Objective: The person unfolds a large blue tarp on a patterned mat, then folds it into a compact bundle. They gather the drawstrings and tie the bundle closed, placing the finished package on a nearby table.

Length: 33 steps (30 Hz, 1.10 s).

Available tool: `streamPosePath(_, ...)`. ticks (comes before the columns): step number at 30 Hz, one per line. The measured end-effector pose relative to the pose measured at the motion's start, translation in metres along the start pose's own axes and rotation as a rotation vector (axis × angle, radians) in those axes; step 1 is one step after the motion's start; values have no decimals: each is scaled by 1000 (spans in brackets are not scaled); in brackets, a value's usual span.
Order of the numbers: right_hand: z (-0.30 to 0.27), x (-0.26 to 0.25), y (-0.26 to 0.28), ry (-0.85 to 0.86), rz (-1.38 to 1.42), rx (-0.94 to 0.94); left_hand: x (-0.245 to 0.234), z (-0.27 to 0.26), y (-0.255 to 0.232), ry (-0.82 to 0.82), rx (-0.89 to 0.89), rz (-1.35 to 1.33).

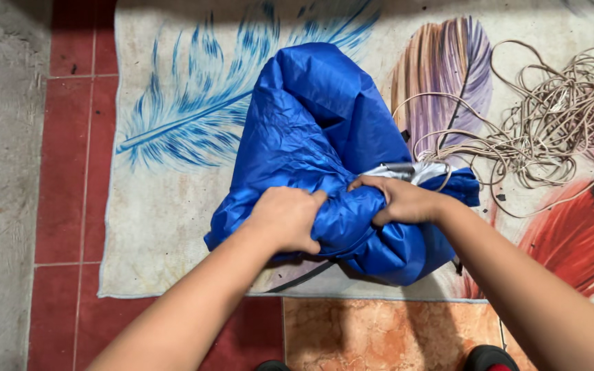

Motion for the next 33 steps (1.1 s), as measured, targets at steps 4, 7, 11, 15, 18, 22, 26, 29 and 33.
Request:
streamPosePath(4,-22,-11,31,-417,-350,56,14,16,40,-12,-42,-172)
streamPosePath(7,-67,4,44,-1013,-620,-173,20,29,72,35,-108,-359)
streamPosePath(11,-110,59,-4,-1419,-390,-189,25,40,87,44,-64,-579)
streamPosePath(15,-96,88,-37,-1332,-351,-82,34,47,90,49,-53,-598)
streamPosePath(18,-77,62,-70,-1408,-34,-52,47,49,86,153,21,-581)
streamPosePath(22,-65,18,-109,-1116,425,-151,57,42,72,254,204,-466)
streamPosePath(26,-50,18,-112,-579,312,-471,68,25,46,348,348,-405)
streamPosePath(29,-28,27,-139,-550,555,-296,63,18,31,286,409,-213)
streamPosePath(33,-6,40,-156,-513,466,-157,40,-1,27,65,269,-239)
Point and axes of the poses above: each hand's wrist, its own z-axis towards the middle knuckle, its own x-axis out of the palm, y = z × x, the point moved 6 cm from there along z, towards the middle knuckle, and after that the axes turned 5 degrees about z, right-handed, at the moved point
